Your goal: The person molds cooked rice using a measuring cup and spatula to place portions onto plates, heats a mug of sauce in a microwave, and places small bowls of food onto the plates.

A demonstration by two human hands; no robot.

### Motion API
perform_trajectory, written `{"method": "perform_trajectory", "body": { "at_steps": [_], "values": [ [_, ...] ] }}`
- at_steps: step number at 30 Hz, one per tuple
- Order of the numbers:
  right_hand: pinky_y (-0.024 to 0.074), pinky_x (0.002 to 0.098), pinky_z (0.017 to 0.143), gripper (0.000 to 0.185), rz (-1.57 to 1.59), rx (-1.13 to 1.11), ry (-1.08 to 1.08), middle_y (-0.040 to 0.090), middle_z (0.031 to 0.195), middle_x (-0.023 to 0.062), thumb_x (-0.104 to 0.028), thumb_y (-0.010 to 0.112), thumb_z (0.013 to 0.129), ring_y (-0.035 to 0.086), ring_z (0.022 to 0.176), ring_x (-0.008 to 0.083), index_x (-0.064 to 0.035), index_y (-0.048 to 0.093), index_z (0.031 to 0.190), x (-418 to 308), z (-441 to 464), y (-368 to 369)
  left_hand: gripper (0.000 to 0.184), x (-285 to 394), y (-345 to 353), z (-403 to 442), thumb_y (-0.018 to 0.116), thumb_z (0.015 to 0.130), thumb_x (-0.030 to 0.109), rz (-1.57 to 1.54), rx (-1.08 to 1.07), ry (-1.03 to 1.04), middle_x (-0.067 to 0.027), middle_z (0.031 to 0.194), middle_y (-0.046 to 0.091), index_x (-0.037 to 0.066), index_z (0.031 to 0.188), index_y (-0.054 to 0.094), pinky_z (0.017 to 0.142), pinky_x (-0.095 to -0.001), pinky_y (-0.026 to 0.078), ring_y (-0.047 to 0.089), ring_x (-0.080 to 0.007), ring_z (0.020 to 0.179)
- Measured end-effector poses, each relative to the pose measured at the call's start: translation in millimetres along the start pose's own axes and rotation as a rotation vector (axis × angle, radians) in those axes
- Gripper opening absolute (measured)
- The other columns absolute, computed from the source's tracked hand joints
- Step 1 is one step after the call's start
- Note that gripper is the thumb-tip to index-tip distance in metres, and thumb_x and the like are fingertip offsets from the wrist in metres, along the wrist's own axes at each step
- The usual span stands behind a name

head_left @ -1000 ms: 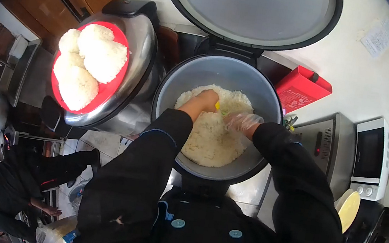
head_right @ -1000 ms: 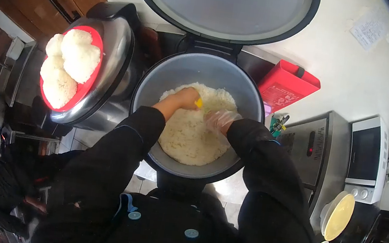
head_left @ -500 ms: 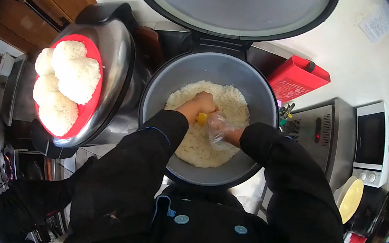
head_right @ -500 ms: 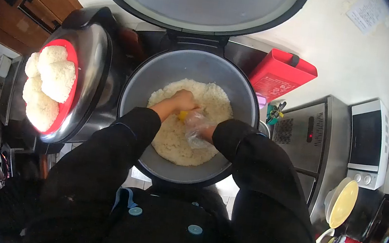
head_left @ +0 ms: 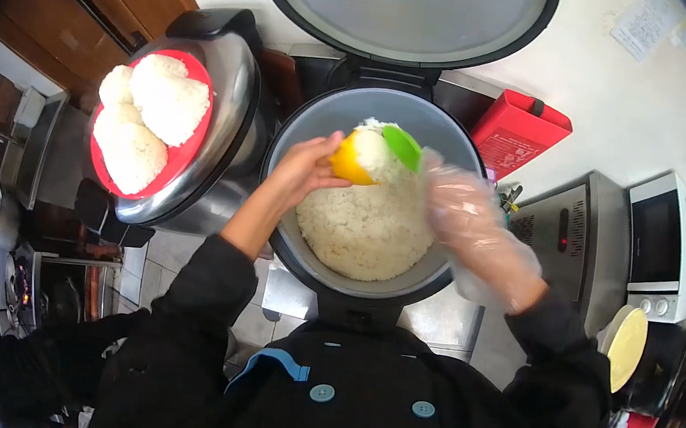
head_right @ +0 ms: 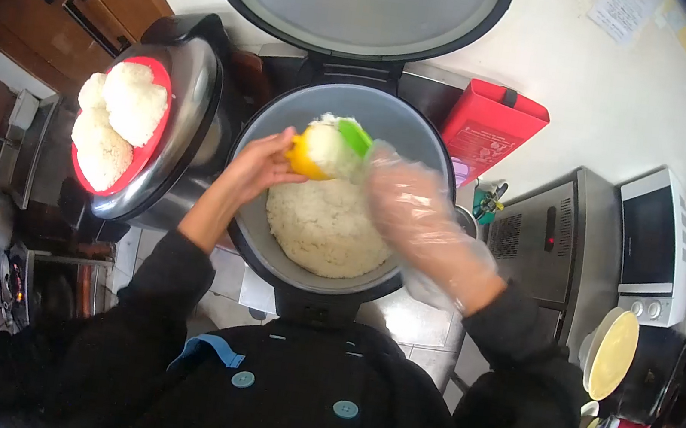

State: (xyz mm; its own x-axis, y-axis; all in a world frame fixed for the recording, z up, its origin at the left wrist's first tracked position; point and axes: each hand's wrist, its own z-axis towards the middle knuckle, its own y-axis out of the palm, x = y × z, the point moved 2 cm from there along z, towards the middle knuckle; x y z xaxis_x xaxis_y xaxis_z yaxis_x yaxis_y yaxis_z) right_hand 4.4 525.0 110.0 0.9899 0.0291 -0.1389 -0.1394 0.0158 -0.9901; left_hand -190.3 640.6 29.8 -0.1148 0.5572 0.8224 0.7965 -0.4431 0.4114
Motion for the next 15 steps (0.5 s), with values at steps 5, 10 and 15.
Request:
{"method": "perform_trajectory", "body": {
  "at_steps": [5,10,15],
  "values": [
    [0.0492,0.0414,0.079,0.036,0.317,0.297,0.134,0.063,0.1,0.021,-0.014,0.05,0.088,0.061,0.091,0.0369,-0.0058,0.051,0.122,14,-29,-40,0.035,-13,-5,-38,0.051,0.093,0.029,-0.276,-0.1,0.124,-0.0171,0.115,0.056,0.001,0.114,0.048,0.093,-0.0452,0.047,0.056,-0.0289,0.108],
    [0.0439,0.0428,0.088,0.041,0.706,-0.087,-0.023,0.058,0.112,0.0246,-0.028,0.05,0.091,0.056,0.103,0.0399,-0.0089,0.05,0.127,-14,-41,2,0.02,-12,16,-50,0.051,0.094,0.021,-0.268,-0.248,0.29,-0.0134,0.112,0.056,0.004,0.103,0.054,0.095,-0.0442,0.046,0.057,-0.0244,0.104],
    [0.0447,0.0383,0.085,0.041,0.92,0.014,0.04,0.06,0.105,0.0215,-0.031,0.05,0.093,0.059,0.096,0.0322,-0.0081,0.05,0.127,-31,-38,28,0.015,6,44,-73,0.053,0.092,0.018,0.218,-0.113,0.587,-0.014,0.121,0.052,0.005,0.085,0.052,0.092,-0.0424,0.048,0.054,-0.0255,0.11]
  ]
}}
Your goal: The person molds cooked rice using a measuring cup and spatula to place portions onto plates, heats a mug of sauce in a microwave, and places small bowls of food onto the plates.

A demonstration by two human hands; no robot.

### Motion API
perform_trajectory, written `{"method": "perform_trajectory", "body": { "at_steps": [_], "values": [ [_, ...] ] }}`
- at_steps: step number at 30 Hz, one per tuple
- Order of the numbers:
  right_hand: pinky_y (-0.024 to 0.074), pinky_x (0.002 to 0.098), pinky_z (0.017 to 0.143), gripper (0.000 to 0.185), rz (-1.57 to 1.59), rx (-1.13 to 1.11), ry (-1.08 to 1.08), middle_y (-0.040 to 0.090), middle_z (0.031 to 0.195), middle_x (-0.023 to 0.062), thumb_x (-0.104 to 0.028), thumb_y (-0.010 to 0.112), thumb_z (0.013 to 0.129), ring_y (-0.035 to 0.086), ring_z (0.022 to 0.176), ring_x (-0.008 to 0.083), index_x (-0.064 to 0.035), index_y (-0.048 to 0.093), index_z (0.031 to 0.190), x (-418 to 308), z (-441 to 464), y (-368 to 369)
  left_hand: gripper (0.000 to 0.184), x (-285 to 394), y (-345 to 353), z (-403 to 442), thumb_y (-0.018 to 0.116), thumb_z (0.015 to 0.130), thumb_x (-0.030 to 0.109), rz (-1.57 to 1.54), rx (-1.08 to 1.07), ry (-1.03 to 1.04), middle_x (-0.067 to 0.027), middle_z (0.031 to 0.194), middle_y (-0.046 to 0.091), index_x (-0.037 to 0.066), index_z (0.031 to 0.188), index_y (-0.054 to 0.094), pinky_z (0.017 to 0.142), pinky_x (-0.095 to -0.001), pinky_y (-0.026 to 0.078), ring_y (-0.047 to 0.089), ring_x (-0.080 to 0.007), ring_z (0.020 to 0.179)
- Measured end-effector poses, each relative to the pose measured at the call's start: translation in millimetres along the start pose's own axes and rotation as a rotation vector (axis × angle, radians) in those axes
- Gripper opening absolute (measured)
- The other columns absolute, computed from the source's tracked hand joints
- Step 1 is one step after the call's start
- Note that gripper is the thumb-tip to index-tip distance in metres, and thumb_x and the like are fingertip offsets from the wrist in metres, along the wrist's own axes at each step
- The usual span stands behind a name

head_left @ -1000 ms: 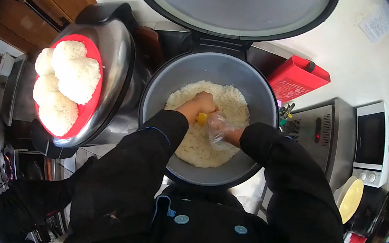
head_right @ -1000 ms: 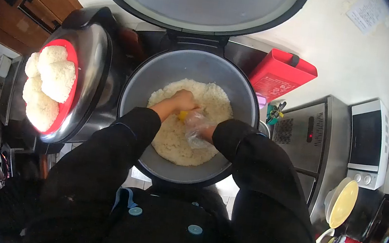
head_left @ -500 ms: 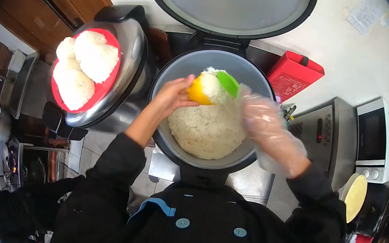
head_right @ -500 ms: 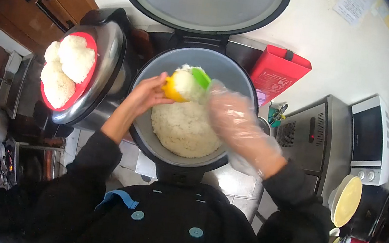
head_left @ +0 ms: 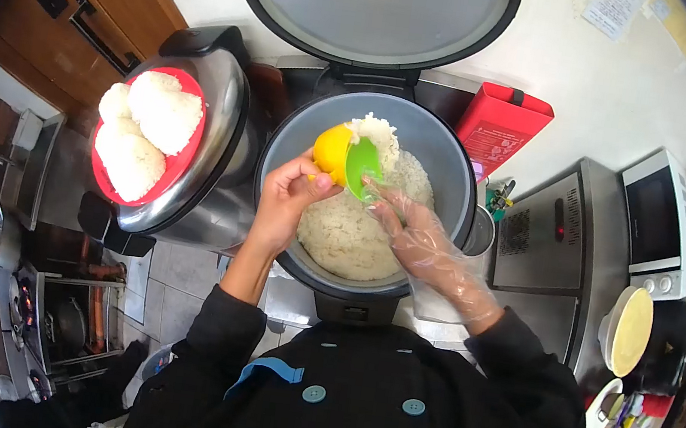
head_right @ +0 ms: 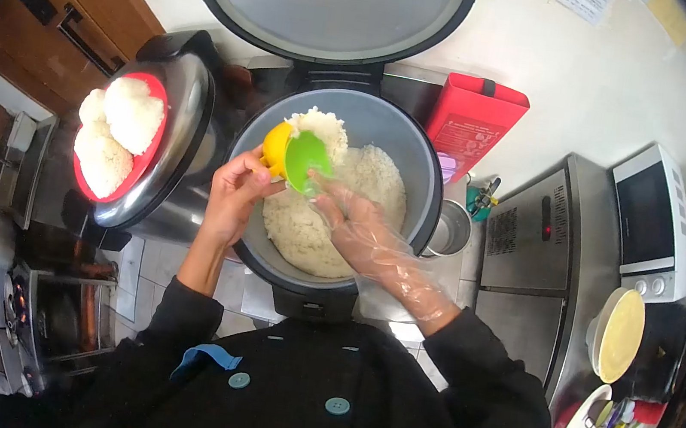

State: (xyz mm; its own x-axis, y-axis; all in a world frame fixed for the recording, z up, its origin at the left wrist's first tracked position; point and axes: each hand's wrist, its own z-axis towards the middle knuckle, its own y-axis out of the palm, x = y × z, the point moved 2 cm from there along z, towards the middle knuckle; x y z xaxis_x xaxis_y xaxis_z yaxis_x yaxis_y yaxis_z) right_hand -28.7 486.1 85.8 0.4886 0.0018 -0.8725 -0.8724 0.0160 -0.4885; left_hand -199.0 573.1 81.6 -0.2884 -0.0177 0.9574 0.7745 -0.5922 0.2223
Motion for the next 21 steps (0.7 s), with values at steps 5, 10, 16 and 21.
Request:
{"method": "perform_trajectory", "body": {
  "at_steps": [5,10,16,21],
  "values": [
    [0.0462,0.0318,0.081,0.043,0.373,-0.11,0.221,0.064,0.09,0.0129,-0.038,0.05,0.093,0.061,0.084,0.022,-0.0067,0.053,0.123,16,-12,-16,0.013,-14,-13,-2,0.056,0.09,0.015,0.011,0.024,-0.069,-0.0112,0.117,0.053,0.005,0.083,0.053,0.09,-0.0408,0.05,0.055,-0.0216,0.106],
    [0.037,0.0181,0.055,0.027,0.81,0.052,0.334,0.051,0.073,-0.0058,-0.029,0.052,0.094,0.047,0.063,0.0026,-0.0061,0.06,0.107,29,-16,-32,0.01,-15,-29,-1,0.059,0.088,0.012,-0.365,0.07,-0.198,-0.0081,0.111,0.055,0.003,0.085,0.055,0.09,-0.039,0.051,0.057,-0.0188,0.102],
    [0.0321,0.0162,0.05,0.025,0.756,0.04,0.358,0.046,0.069,-0.0105,-0.03,0.054,0.094,0.04,0.058,-0.0001,-0.0064,0.062,0.1,34,-12,-3,0.013,-3,4,-7,0.062,0.087,0.013,0.052,0.046,-0.07,-0.0108,0.115,0.055,0.003,0.08,0.056,0.088,-0.0359,0.05,0.057,-0.0193,0.101],
    [0.0307,0.0218,0.043,0.02,0.732,-0.107,0.244,0.038,0.057,-0.0081,-0.029,0.053,0.093,0.037,0.047,0.0044,-0.0124,0.055,0.082,28,-12,14,0.013,-9,11,-9,0.062,0.087,0.013,0.179,0.106,0.07,-0.0098,0.114,0.055,0.002,0.082,0.058,0.088,-0.0351,0.049,0.056,-0.0181,0.101]
  ]
}}
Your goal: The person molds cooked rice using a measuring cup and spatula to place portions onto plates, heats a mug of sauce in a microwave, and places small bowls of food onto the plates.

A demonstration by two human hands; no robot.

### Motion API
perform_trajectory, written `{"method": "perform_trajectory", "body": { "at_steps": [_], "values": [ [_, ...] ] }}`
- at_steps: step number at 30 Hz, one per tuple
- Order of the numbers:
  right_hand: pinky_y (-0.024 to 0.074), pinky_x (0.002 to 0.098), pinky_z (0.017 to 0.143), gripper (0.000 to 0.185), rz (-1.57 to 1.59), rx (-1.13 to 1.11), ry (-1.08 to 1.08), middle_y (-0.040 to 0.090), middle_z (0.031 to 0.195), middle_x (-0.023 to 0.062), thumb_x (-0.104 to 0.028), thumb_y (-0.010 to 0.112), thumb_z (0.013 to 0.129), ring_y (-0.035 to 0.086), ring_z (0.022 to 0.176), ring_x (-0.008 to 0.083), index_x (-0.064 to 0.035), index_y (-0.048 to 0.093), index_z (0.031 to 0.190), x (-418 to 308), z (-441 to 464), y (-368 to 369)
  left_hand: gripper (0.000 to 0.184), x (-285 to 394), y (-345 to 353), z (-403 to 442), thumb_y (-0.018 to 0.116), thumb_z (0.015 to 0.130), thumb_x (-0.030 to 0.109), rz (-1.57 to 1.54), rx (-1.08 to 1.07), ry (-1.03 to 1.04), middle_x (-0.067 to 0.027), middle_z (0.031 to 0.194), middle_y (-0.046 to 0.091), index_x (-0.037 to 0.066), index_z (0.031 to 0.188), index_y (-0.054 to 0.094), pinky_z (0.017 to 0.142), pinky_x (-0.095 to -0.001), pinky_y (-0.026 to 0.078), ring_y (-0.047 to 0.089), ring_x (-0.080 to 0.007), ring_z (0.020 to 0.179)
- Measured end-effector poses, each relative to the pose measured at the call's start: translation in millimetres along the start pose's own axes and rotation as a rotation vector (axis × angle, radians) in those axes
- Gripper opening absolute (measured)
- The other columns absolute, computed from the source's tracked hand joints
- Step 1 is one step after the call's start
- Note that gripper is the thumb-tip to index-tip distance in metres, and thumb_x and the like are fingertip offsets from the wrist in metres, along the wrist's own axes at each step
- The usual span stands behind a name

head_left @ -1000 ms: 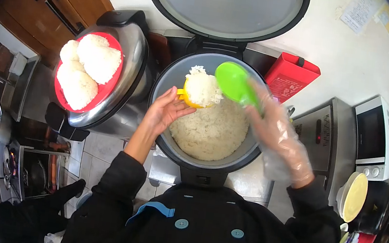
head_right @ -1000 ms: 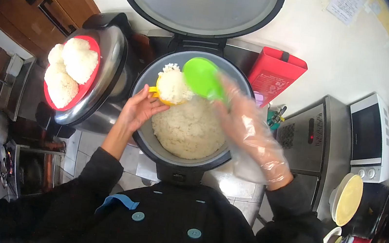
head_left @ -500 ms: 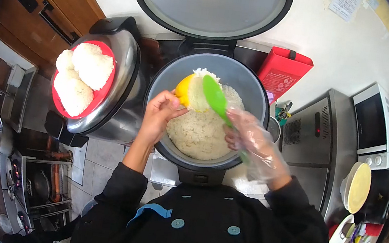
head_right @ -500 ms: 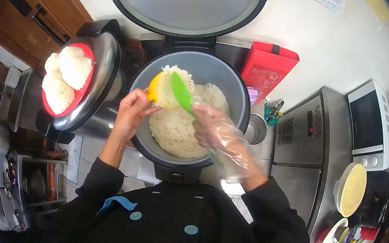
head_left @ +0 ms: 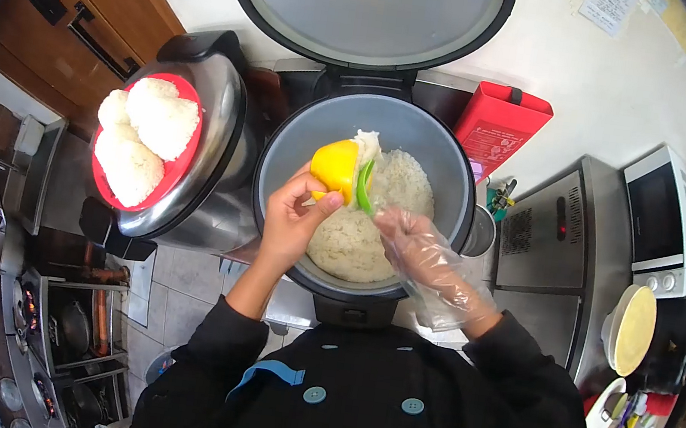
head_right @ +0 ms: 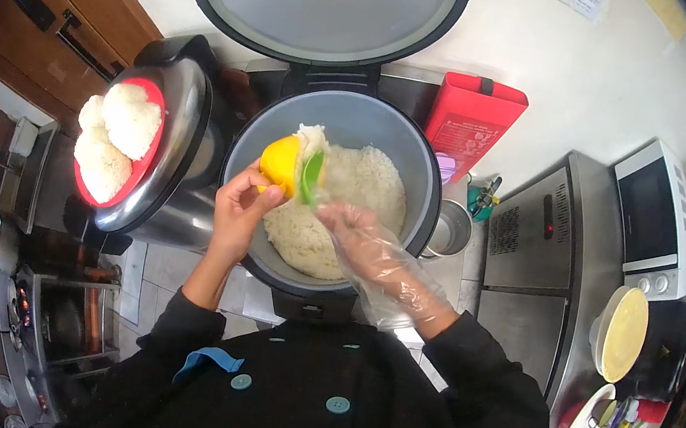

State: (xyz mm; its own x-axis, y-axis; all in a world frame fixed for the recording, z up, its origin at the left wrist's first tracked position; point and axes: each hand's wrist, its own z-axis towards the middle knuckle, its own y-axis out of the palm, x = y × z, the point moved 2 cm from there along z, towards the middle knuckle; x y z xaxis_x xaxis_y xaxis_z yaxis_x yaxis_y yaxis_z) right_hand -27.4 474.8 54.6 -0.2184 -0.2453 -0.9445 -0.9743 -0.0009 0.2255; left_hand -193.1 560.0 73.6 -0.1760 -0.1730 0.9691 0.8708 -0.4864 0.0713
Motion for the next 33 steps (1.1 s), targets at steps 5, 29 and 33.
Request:
{"method": "perform_trajectory", "body": {
  "at_steps": [5,29,33],
  "values": [
    [0.0479,0.0345,0.07,0.036,-0.695,-0.012,-0.197,0.065,0.087,0.0121,-0.037,0.054,0.091,0.062,0.075,0.0246,-0.0089,0.061,0.113,-53,-14,-21,0.017,-19,-35,6,0.055,0.091,0.02,-0.309,-0.004,-0.36,-0.0124,0.113,0.056,0.004,0.085,0.054,0.088,-0.0386,0.05,0.06,-0.0194,0.095],
    [0.0463,0.0415,0.079,0.035,-0.738,-0.143,-0.188,0.063,0.098,0.0216,-0.036,0.051,0.092,0.062,0.086,0.0345,-0.0163,0.058,0.12,-29,-1,-47,0.021,-6,2,-26,0.053,0.093,0.023,-0.237,-0.017,-0.332,-0.0086,0.092,0.061,0.005,0.081,0.054,0.079,-0.0376,0.056,0.062,-0.0158,0.086],
    [0.0468,0.0435,0.077,0.034,-1.008,-0.151,-0.292,0.064,0.091,0.0179,-0.039,0.05,0.092,0.062,0.082,0.0346,-0.0217,0.059,0.119,-47,-8,-53,0.025,-4,9,-14,0.048,0.095,0.026,-0.316,0.063,-0.451,-0.012,0.098,0.063,0.006,0.081,0.051,0.084,-0.0407,0.053,0.063,-0.0169,0.088]
  ]
}}
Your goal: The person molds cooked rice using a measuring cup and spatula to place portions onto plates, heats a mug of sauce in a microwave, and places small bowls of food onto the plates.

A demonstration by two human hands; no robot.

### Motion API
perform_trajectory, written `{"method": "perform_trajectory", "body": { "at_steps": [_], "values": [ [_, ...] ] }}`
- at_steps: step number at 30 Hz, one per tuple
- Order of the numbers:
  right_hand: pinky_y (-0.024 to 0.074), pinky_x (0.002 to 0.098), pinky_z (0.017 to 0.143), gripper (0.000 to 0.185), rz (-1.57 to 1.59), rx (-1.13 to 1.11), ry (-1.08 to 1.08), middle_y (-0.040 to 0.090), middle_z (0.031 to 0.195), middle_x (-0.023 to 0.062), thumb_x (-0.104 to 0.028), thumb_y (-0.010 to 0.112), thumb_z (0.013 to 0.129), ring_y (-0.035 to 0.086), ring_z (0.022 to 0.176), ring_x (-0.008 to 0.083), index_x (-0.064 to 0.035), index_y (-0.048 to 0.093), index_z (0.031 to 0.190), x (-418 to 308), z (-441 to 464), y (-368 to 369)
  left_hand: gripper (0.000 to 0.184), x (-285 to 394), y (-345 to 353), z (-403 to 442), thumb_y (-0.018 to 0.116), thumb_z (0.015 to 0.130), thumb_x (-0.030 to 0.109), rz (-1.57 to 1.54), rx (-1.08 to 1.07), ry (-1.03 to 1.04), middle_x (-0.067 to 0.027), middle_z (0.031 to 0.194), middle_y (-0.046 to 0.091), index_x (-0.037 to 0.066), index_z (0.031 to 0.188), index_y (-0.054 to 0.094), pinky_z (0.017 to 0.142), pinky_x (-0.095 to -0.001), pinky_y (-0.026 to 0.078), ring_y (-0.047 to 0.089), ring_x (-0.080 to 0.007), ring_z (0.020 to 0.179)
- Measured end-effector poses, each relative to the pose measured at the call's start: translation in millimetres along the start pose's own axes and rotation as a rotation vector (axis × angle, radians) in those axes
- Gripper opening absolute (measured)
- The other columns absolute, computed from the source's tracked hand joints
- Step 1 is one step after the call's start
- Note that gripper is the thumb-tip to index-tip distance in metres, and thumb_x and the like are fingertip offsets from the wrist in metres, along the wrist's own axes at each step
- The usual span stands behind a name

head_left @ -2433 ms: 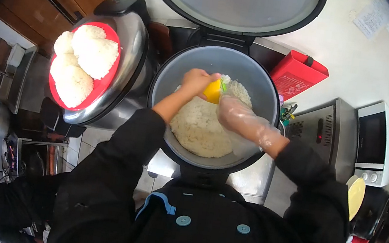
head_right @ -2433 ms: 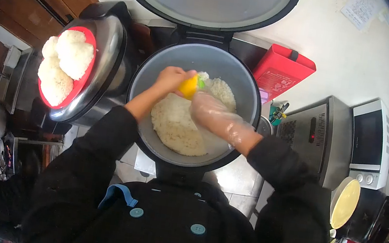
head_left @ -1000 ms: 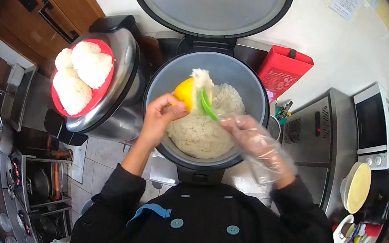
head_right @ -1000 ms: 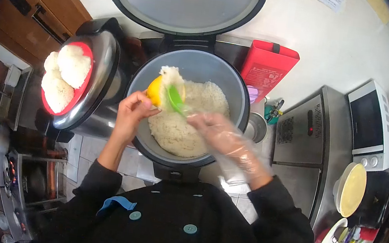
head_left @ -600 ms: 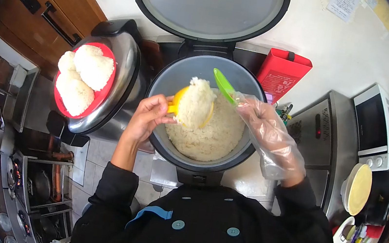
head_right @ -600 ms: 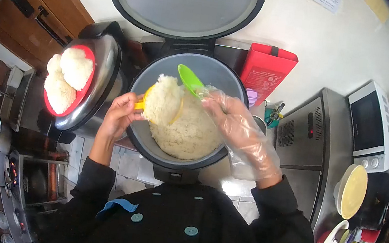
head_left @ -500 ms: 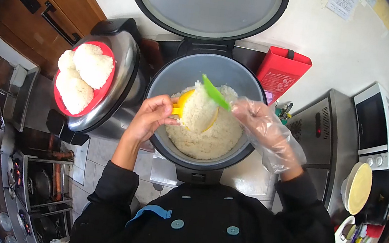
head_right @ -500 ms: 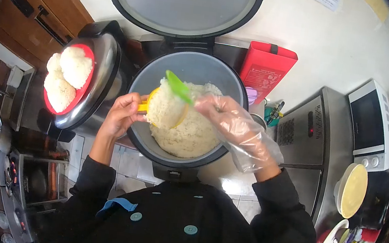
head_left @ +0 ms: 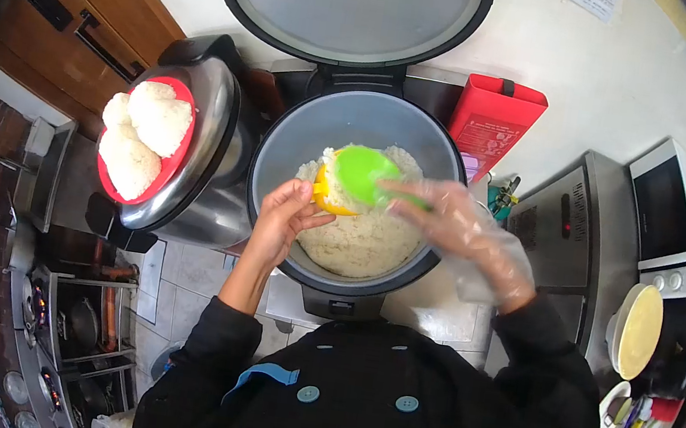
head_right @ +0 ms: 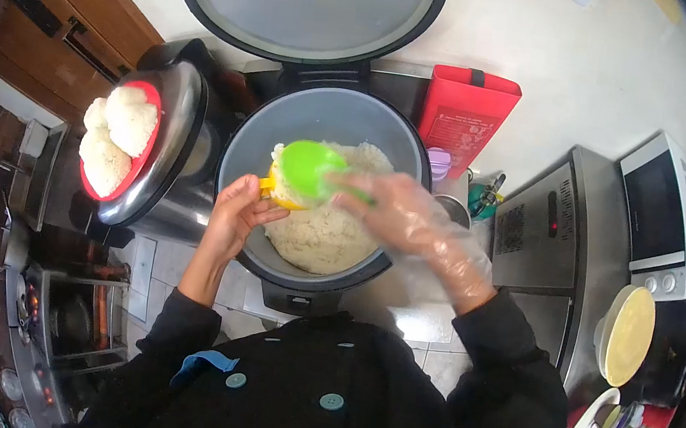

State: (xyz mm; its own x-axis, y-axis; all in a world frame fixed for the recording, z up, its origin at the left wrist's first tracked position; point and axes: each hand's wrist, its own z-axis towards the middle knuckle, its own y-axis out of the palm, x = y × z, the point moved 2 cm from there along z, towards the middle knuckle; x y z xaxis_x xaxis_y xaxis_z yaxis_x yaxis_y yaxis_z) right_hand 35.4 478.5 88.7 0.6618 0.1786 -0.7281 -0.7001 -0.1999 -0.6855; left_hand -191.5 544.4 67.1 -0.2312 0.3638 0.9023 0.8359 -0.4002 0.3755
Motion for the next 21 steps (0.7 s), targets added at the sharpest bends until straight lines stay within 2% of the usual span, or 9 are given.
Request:
{"method": "perform_trajectory", "body": {
  "at_steps": [1,4,6,8,12,14,16,19,21],
  "values": [
    [0.0467,0.0439,0.078,0.033,-0.257,-0.012,0.1,0.065,0.089,0.0169,-0.039,0.05,0.091,0.062,0.082,0.034,-0.0235,0.059,0.119,-14,-3,-5,0.025,0,0,1,0.048,0.095,0.026,0.004,0.001,0.006,-0.012,0.098,0.063,0.006,0.081,0.051,0.084,-0.0407,0.053,0.063,-0.0169,0.088],
    [0.047,0.0439,0.077,0.033,-0.196,-0.106,0.234,0.064,0.088,0.0162,-0.04,0.05,0.091,0.062,0.083,0.034,-0.0267,0.059,0.119,-35,-3,-7,0.025,-3,3,-2,0.048,0.095,0.026,0.081,-0.061,0.094,-0.011,0.099,0.063,0.005,0.085,0.052,0.084,-0.0397,0.053,0.062,-0.0179,0.091],
    [0.0469,0.0437,0.078,0.033,-0.198,-0.138,0.262,0.064,0.092,0.0169,-0.04,0.05,0.091,0.062,0.085,0.0345,-0.0262,0.059,0.119,-25,-8,1,0.023,2,8,-6,0.049,0.095,0.026,0.426,-0.053,0.233,-0.0107,0.102,0.062,0.005,0.086,0.053,0.087,-0.0403,0.052,0.062,-0.0196,0.095],
    [0.0478,0.0396,0.077,0.036,-0.035,0.143,-0.022,0.064,0.09,0.0213,-0.039,0.052,0.091,0.063,0.079,0.0351,-0.0201,0.058,0.121,2,-10,24,0.022,-8,7,-6,0.051,0.094,0.025,0.303,-0.02,0.175,-0.01,0.102,0.062,0.005,0.086,0.054,0.087,-0.04,0.052,0.062,-0.0193,0.095],
    [0.0464,0.0392,0.078,0.042,0.249,0.222,-0.166,0.062,0.1,0.0172,-0.04,0.052,0.091,0.062,0.083,0.0289,-0.0104,0.055,0.121,43,8,30,0.019,-25,16,0,0.053,0.093,0.022,0.025,0.09,0.047,-0.005,0.093,0.06,0.007,0.082,0.054,0.086,-0.0392,0.052,0.061,-0.0169,0.094],
    [0.0469,0.0307,0.076,0.052,0.539,0.184,0.155,0.066,0.086,0.0085,-0.042,0.056,0.089,0.061,0.078,0.0193,0.0008,0.055,0.118,36,2,21,0.02,-26,21,2,0.053,0.093,0.023,0.09,0.099,0.109,-0.0035,0.09,0.059,0.007,0.081,0.054,0.085,-0.0386,0.053,0.061,-0.0161,0.092],
    [0.0462,0.0289,0.076,0.049,0.731,0.143,0.357,0.064,0.086,0.0074,-0.042,0.057,0.089,0.06,0.08,0.0174,-0.0005,0.057,0.114,32,-1,47,0.02,-32,27,-1,0.054,0.093,0.024,0.152,0.098,0.157,-0.0019,0.086,0.057,0.007,0.081,0.054,0.084,-0.0379,0.053,0.061,-0.0153,0.09],
    [0.0445,0.0242,0.073,0.042,1.059,-0.019,0.397,0.06,0.082,0.0031,-0.042,0.057,0.089,0.057,0.082,0.0115,-0.0027,0.063,0.103,64,4,58,0.022,-33,23,-5,0.055,0.092,0.026,0.273,0.189,0.163,0.0003,0.081,0.055,0.008,0.078,0.053,0.083,-0.0368,0.053,0.058,-0.0102,0.082],
    [0.0456,0.0289,0.075,0.042,0.547,0.022,0.02,0.063,0.086,0.0101,-0.041,0.056,0.09,0.059,0.082,0.0169,-0.0032,0.061,0.109,63,5,32,0.021,-32,8,-9,0.057,0.091,0.023,0.211,0.118,0.036,0.0026,0.076,0.053,0.009,0.076,0.053,0.083,-0.0359,0.054,0.052,-0.0059,0.074]
  ]
}}
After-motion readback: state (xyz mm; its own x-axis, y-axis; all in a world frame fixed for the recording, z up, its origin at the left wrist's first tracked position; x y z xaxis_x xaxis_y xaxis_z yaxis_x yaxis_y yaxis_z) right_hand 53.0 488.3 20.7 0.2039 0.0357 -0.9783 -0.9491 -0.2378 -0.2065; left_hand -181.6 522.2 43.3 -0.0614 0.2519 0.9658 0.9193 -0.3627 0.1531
